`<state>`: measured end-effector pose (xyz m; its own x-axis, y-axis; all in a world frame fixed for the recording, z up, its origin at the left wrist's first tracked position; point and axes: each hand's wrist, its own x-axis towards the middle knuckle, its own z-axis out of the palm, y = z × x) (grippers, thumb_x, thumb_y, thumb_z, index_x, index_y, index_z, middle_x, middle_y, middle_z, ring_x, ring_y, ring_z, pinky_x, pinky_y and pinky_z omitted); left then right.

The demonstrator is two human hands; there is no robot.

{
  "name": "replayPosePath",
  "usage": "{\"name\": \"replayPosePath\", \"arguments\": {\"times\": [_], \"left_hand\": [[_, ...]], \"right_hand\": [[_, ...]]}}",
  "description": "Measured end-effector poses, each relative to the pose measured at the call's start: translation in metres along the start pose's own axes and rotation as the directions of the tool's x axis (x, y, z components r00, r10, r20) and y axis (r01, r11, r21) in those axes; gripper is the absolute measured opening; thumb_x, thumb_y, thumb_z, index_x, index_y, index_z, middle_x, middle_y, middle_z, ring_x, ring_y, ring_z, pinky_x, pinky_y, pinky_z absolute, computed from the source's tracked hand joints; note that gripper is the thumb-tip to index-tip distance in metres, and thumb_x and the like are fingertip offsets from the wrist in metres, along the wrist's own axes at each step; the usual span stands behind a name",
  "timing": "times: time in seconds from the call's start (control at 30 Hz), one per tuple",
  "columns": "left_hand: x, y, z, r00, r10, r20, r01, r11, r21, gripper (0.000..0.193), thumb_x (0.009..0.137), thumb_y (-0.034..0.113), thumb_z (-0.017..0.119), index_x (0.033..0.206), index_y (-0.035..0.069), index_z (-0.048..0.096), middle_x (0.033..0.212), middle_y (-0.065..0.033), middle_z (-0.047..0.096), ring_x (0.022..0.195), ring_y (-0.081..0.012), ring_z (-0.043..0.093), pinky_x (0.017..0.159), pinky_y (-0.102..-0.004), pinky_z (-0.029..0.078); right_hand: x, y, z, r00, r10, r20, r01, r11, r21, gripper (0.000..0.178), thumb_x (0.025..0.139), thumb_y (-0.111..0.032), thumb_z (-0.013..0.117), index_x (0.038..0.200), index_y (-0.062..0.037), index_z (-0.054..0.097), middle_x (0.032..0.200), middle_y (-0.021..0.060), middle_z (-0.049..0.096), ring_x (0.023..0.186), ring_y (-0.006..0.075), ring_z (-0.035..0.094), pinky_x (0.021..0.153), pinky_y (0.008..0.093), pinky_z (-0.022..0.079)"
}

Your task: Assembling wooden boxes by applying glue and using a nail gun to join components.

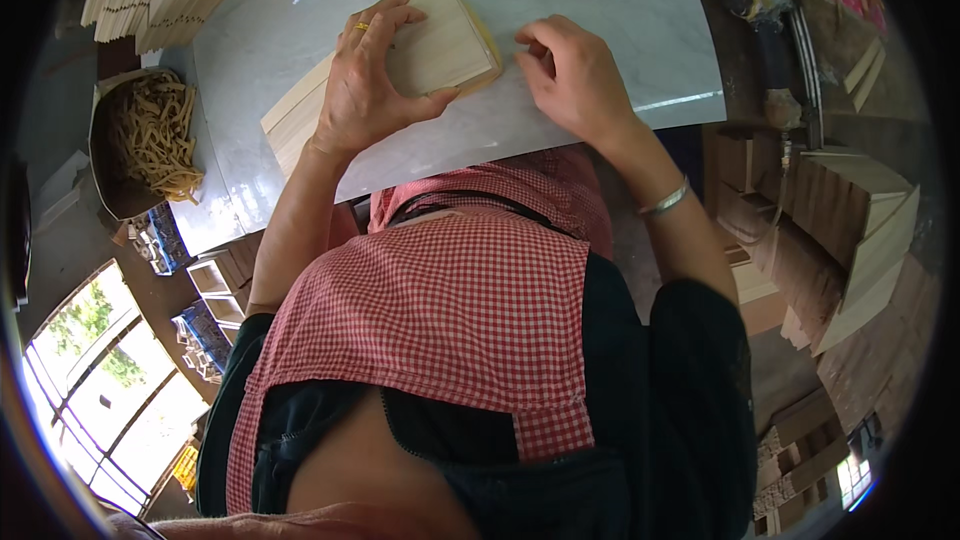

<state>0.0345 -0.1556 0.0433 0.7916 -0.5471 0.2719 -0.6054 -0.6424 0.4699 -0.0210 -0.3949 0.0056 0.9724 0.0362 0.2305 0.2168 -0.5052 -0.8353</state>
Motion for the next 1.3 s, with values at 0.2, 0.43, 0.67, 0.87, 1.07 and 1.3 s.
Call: {"name": "replayPosePath", "arguments": {"times": [0.2, 0.43, 0.67, 0.87, 1.07, 1.3], "left_hand": [[0.003, -0.001, 0.005, 0.998, 0.011, -0.059, -0.010, 1.000, 0.003, 0.073, 0.055, 0.031, 0.093, 0.117, 0.009, 0.061, 0.132, -0.0118, 0.060, 0.116, -0.0312, 0.058, 0.102, -0.0439, 0.045], [0.004, 0.001, 0.004, 0.999, -0.016, -0.040, 0.016, 1.000, 0.007, 0.063, 0.054, 0.023, 0.093, 0.104, 0.009, 0.058, 0.136, -0.0122, 0.059, 0.118, -0.0315, 0.057, 0.101, -0.0426, 0.046], [0.003, -0.001, 0.005, 0.997, 0.008, -0.082, -0.008, 1.000, -0.002, 0.056, 0.058, 0.033, 0.090, 0.095, 0.010, 0.055, 0.127, -0.0101, 0.061, 0.112, -0.0303, 0.058, 0.097, -0.0414, 0.045], [0.006, -0.005, 0.009, 0.996, -0.013, -0.093, 0.012, 1.000, -0.009, 0.054, 0.059, 0.035, 0.088, 0.093, 0.011, 0.054, 0.124, -0.0093, 0.062, 0.110, -0.0294, 0.057, 0.096, -0.0406, 0.045], [0.001, -0.006, 0.009, 0.989, -0.045, -0.138, 0.046, 0.999, 0.008, 0.056, 0.059, 0.029, 0.089, 0.098, 0.010, 0.053, 0.128, -0.0094, 0.062, 0.110, -0.0281, 0.059, 0.099, -0.0407, 0.045], [0.005, 0.000, 0.000, 0.994, -0.062, -0.088, 0.062, 0.998, -0.005, 0.058, 0.064, 0.032, 0.085, 0.106, 0.006, 0.055, 0.121, -0.0120, 0.062, 0.108, -0.0300, 0.058, 0.098, -0.0410, 0.046]], "right_hand": [[-0.007, -0.034, -0.003, 0.997, -0.072, 0.000, 0.072, 0.994, -0.081, 0.015, 0.081, 0.007, 0.071, 0.095, 0.0011, 0.070, 0.080, 0.0027, 0.060, 0.057, 0.0137, 0.046, 0.054, 0.0265, 0.038], [-0.002, -0.038, 0.001, 0.990, -0.138, 0.033, 0.142, 0.974, -0.175, 0.010, 0.080, 0.007, 0.072, 0.088, 0.0016, 0.070, 0.075, 0.0019, 0.057, 0.055, 0.0124, 0.041, 0.051, 0.0274, 0.034], [0.006, -0.037, -0.006, 0.970, -0.211, 0.120, 0.232, 0.950, -0.207, 0.008, 0.079, 0.007, 0.072, 0.085, 0.0017, 0.070, 0.072, 0.0018, 0.056, 0.054, 0.0130, 0.040, 0.050, 0.0280, 0.033], [0.009, -0.037, -0.008, 0.981, -0.151, 0.124, 0.177, 0.955, -0.236, 0.006, 0.082, 0.002, 0.072, 0.085, -0.0020, 0.069, 0.075, 0.0026, 0.056, 0.057, 0.0171, 0.045, 0.054, 0.0299, 0.039], [-0.014, 0.031, -0.112, 0.958, -0.188, -0.218, -0.074, 0.571, -0.817, 0.049, 0.088, -0.026, 0.074, 0.128, -0.0011, 0.061, 0.109, 0.0174, 0.065, 0.096, 0.0373, 0.063, 0.091, 0.0442, 0.051], [-0.028, 0.090, -0.186, 0.911, 0.204, -0.359, -0.407, 0.294, -0.865, 0.057, 0.084, -0.034, 0.075, 0.129, -0.0010, 0.061, 0.117, 0.0230, 0.064, 0.098, 0.0400, 0.063, 0.089, 0.0500, 0.051]]}}
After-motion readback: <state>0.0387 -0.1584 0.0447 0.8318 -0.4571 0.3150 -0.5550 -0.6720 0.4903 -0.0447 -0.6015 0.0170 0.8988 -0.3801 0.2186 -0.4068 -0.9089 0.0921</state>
